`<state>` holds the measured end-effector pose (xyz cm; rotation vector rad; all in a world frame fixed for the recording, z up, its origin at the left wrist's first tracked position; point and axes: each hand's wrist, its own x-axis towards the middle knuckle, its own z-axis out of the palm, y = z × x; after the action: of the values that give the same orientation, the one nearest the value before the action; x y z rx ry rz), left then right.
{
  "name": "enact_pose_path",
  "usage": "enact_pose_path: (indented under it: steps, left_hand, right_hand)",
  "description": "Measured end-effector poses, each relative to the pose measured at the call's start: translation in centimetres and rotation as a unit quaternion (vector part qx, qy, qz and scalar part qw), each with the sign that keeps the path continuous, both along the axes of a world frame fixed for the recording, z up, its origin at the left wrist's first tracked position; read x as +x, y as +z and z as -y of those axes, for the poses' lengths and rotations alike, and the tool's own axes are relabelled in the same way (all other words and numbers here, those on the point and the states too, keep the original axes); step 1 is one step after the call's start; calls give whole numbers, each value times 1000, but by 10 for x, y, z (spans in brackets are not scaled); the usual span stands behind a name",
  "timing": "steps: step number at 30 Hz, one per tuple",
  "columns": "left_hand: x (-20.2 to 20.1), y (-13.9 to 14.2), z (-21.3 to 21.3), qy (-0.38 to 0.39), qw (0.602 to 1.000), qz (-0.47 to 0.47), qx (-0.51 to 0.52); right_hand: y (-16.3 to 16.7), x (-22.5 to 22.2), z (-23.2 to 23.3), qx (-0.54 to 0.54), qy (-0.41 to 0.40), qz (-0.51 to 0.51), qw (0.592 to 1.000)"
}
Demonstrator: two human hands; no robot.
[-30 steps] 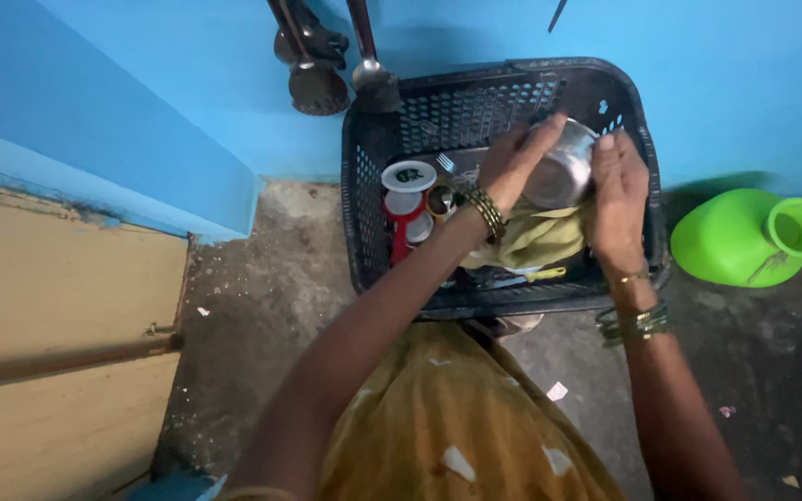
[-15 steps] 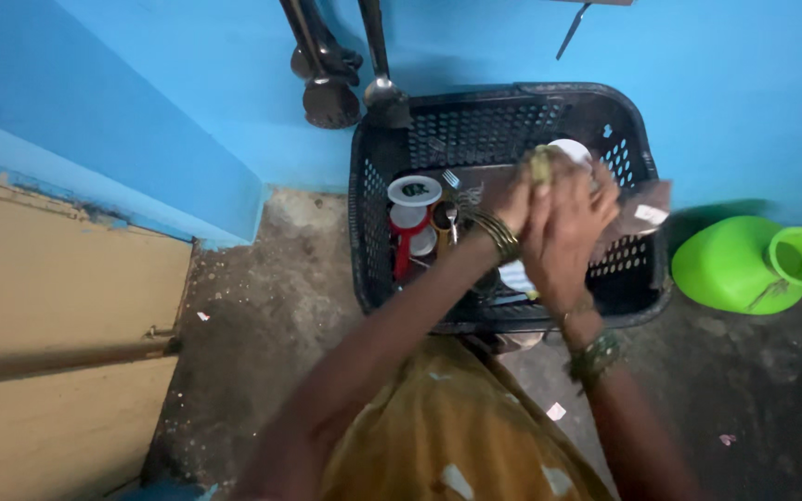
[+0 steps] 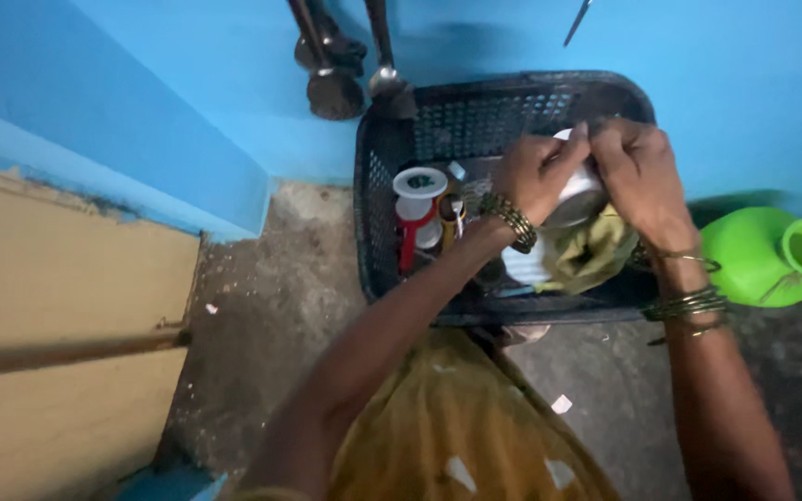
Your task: The person dries various kitchen items including a ladle, plates, cups, and a container using a yellow cloth. The person places the dried items into a dish rack or onto a shelf.
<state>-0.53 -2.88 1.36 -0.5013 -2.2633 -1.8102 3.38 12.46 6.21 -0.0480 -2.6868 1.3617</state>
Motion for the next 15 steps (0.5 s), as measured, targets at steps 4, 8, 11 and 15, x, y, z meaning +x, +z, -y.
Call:
enact_pose_path:
  steps: [4,8,11,15]
  left_hand:
    - [-3,-15,-11,-43,980,142,133]
    - [-15,-39,-17,48,958,265,99]
    - [-20,-48,-25,147,926,285,201]
    - [-24,-43,-35,219,836,400,305]
  right_hand:
    - [-1,-7,0,-100,-62,14,993]
    - [-22,-18,0,-150,-144,65,976]
    - [-35,-12,20,-421,-154,-10,894]
    - [-41,22,80,-323,-235,-182,899]
